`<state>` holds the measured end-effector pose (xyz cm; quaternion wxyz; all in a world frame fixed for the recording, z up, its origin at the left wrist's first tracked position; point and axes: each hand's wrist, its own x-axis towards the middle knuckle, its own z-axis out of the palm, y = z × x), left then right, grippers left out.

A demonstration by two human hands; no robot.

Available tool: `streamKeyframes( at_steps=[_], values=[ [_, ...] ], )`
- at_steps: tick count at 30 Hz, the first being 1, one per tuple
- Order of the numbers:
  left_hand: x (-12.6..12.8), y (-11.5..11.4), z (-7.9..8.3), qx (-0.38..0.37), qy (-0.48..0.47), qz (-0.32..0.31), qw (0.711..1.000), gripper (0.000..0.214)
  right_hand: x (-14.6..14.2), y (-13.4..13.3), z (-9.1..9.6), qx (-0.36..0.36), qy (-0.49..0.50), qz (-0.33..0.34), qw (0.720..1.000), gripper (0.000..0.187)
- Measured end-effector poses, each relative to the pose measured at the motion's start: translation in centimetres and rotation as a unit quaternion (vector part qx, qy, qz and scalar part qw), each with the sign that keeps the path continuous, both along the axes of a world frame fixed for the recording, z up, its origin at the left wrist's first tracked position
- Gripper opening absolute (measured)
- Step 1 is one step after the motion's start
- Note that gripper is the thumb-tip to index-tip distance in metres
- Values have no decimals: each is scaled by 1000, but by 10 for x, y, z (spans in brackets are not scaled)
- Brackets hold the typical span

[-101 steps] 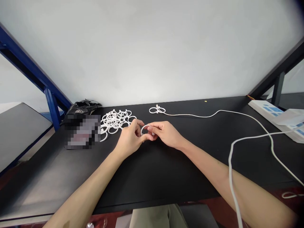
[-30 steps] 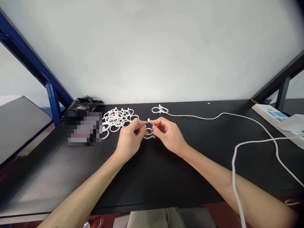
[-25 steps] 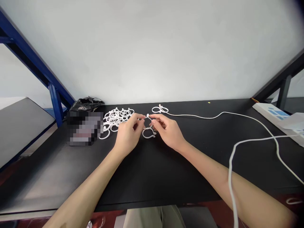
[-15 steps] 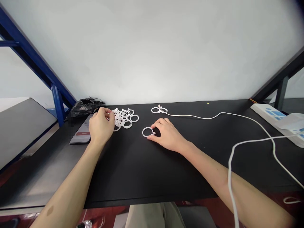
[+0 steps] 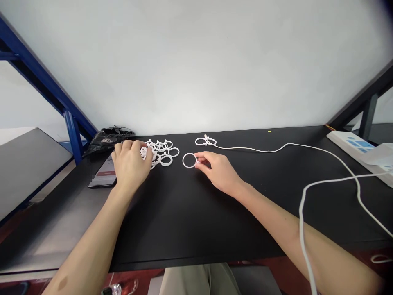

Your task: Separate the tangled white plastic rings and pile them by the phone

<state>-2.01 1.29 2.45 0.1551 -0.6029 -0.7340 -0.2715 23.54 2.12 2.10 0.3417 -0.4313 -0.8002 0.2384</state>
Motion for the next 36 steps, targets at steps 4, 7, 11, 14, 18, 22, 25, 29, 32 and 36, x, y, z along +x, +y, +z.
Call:
streamKeyframes(
  at_steps=[4, 7, 11, 14, 18, 22, 25, 29, 32, 36],
  values=[
    [24, -10, 9, 14, -64, -156, 986, 28, -2, -2, 1, 20, 50, 4, 999, 10],
    [44, -19, 9, -56, -109, -305, 944, 43, -1, -3, 3, 55, 61, 1, 997, 5],
    [58, -23, 2, -76, -109, -357, 925, 50, 1, -2, 3, 86, 53, 25, 995, 8],
    [59, -22, -2, -64, -90, -358, 927, 45, 1, -2, 3, 95, 56, 33, 993, 9],
    [58, -20, -2, -61, -72, -368, 925, 48, 0, -3, 6, 84, 57, 17, 995, 9],
    [59, -21, -1, -65, -78, -366, 925, 38, -1, -5, 9, 84, 41, 13, 996, 11],
    [59, -22, -2, -79, -92, -368, 922, 39, -1, -5, 8, 72, 49, 12, 996, 14],
    [58, -19, -3, -71, -85, -359, 927, 37, -1, 0, 0, 57, 55, 18, 997, 8],
    [51, -12, -4, -22, -38, -297, 954, 35, 3, 10, -8, 63, 9, -20, 998, 25],
    [32, -4, -6, -7, 34, -113, 993, 43, 10, 31, -16, 73, -151, -134, 977, 33]
  ],
)
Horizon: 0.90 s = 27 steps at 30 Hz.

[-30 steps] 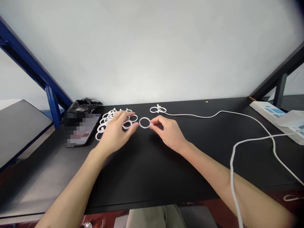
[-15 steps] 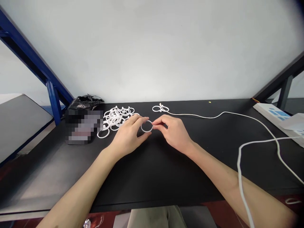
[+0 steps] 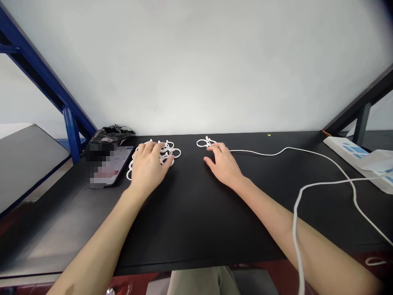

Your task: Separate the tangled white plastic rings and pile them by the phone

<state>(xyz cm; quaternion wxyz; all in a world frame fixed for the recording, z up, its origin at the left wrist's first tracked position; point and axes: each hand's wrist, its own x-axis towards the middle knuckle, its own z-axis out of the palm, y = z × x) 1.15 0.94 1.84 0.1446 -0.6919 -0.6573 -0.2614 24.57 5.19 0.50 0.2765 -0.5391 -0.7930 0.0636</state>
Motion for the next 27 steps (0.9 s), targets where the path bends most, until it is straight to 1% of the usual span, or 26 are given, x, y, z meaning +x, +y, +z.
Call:
streamKeyframes(
  at_steps=[2, 3, 5, 8, 11, 13, 15, 16, 18, 19, 21, 22, 23, 24, 25, 26, 27],
  values=[
    [-10, 2, -1, -25, 20, 61, 998, 52, 3, 11, -3, 8, -54, -20, 998, 32],
    [-13, 3, -2, -37, 25, 76, 996, 56, 4, 15, -4, 9, -75, -20, 997, 33],
    [-16, 3, -3, -47, 26, 79, 995, 60, 5, 21, -6, 11, -96, -9, 995, 34],
    [-9, 2, -4, -23, 9, 39, 999, 49, 4, 20, -6, 22, -82, 3, 996, 32],
    [6, -1, -2, 0, -39, -45, 998, 37, 0, 9, -1, 51, -37, 33, 997, 28],
    [17, -5, 0, -20, -111, -106, 988, 36, -5, -2, 4, 83, 13, 81, 993, 25],
    [26, -9, 4, -77, -215, -150, 962, 39, -11, -15, 10, 105, 95, 138, 980, 22],
    [30, -11, 5, -113, -272, -168, 941, 42, -14, -22, 12, 96, 135, 168, 972, 20],
    [34, -15, 8, -177, -375, -208, 886, 45, -20, -34, 17, 56, 187, 230, 954, 18],
    [36, -16, 9, -200, -417, -228, 857, 45, -23, -39, 19, 34, 202, 249, 946, 17],
    [37, -17, 10, -227, -482, -259, 806, 43, -28, -47, 22, 3, 230, 272, 934, 15],
    [37, -17, 10, -232, -505, -266, 787, 42, -29, -49, 22, -9, 245, 277, 929, 14],
    [37, -16, 9, -235, -521, -267, 776, 43, -30, -51, 23, -16, 266, 275, 924, 12],
    [37, -15, 9, -235, -531, -265, 770, 45, -30, -51, 24, -18, 290, 262, 920, 10],
    [36, -15, 8, -231, -530, -259, 774, 46, -30, -51, 24, -18, 315, 239, 918, 7],
    [36, -14, 7, -225, -519, -251, 786, 47, -29, -50, 25, -16, 339, 207, 918, 7],
    [36, -14, 7, -217, -496, -243, 805, 49, -28, -49, 25, -15, 359, 172, 917, 11]
  ],
)
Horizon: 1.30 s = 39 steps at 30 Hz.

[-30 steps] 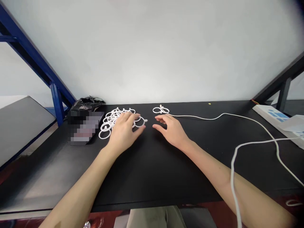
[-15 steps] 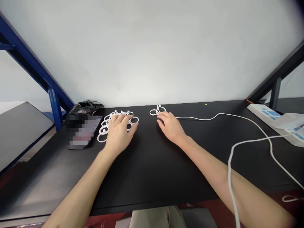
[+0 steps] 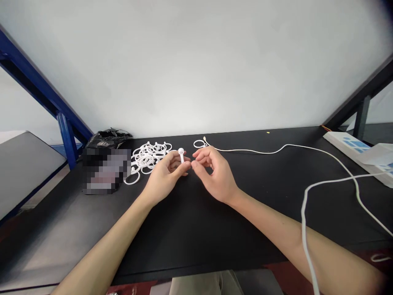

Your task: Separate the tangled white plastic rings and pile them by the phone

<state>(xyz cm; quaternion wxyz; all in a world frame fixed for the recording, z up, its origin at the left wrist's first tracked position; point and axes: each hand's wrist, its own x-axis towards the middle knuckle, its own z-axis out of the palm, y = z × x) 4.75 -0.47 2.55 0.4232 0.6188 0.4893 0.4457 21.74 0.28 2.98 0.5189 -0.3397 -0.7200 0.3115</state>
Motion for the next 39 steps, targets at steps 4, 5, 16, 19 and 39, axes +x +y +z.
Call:
streamKeyframes(
  at_steps=[4, 5, 16, 19, 39],
  values=[
    [3, -5, 2, 69, 155, 3, 986, 50, 5, 5, 0, -69, 6, -10, 998, 27],
    [5, -7, 3, 81, 184, -5, 980, 47, 5, 6, -1, -88, 4, 14, 996, 27],
    [8, -12, 5, 121, 249, -27, 961, 39, 4, 5, 2, -164, 43, 86, 982, 34],
    [7, -12, 4, 118, 249, -19, 961, 39, 3, 4, 2, -154, 46, 86, 983, 32],
    [7, -10, 2, 114, 255, 40, 959, 44, 8, 15, -7, -124, -19, 20, 992, 34]
  ],
)
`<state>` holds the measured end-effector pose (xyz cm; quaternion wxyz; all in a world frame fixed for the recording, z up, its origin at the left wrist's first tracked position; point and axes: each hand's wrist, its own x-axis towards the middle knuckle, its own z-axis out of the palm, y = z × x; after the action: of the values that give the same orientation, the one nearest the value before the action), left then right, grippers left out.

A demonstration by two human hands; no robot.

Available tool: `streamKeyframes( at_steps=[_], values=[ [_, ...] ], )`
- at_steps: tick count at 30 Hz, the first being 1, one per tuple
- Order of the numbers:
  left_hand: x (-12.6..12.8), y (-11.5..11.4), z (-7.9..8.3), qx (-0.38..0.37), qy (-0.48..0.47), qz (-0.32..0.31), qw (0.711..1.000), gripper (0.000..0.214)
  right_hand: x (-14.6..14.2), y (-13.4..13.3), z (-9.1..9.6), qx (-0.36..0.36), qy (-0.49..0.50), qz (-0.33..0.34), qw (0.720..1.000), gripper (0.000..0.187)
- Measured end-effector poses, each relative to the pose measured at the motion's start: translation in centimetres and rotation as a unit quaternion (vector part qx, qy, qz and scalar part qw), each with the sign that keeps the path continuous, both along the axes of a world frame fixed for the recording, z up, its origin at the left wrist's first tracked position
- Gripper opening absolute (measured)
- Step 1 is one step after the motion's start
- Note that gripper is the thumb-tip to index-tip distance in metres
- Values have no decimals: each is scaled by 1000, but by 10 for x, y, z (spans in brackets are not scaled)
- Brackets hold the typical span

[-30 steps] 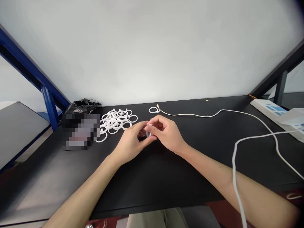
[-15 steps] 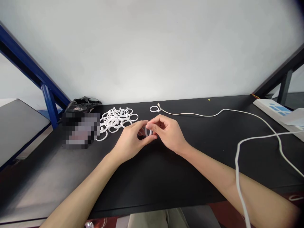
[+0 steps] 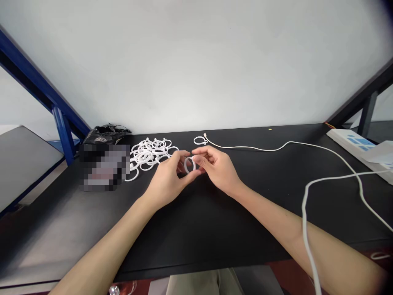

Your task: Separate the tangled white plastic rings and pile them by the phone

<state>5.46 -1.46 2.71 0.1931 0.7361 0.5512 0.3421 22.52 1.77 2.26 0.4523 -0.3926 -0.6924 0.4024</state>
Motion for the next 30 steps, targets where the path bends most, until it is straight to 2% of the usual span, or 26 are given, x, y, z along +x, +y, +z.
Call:
streamKeyframes(
  at_steps=[2, 4, 6, 8, 12, 18, 21, 24, 27, 30],
  values=[
    [-4, 4, -1, 31, 14, 49, 998, 43, 5, 12, -6, 25, -54, -44, 997, 38],
    [-11, 10, -4, 84, 62, 100, 990, 40, 11, 25, -12, 88, -168, -94, 977, 35],
    [-23, 18, -9, 140, 131, 143, 971, 37, 16, 38, -17, 143, -277, -96, 945, 38],
    [-37, 25, -15, 174, 191, 179, 949, 37, 19, 47, -21, 151, -349, -81, 922, 43],
    [-53, 32, -25, 160, 250, 209, 932, 47, 19, 50, -24, 157, -396, -58, 903, 41],
    [-39, 24, -20, 156, 249, 171, 940, 45, 20, 44, -20, 159, -365, -80, 914, 22],
    [-27, 20, -16, 174, 211, 123, 954, 39, 20, 42, -18, 165, -322, -53, 931, 16],
    [-21, 16, -13, 169, 177, 53, 968, 45, 17, 34, -15, 193, -261, -5, 946, 18],
    [-19, 13, -11, 151, 155, -8, 976, 56, 12, 22, -10, 221, -229, 35, 948, 25],
    [-19, 12, -9, 133, 146, -39, 979, 47, 8, 12, -6, 233, -230, 59, 943, 32]
  ],
)
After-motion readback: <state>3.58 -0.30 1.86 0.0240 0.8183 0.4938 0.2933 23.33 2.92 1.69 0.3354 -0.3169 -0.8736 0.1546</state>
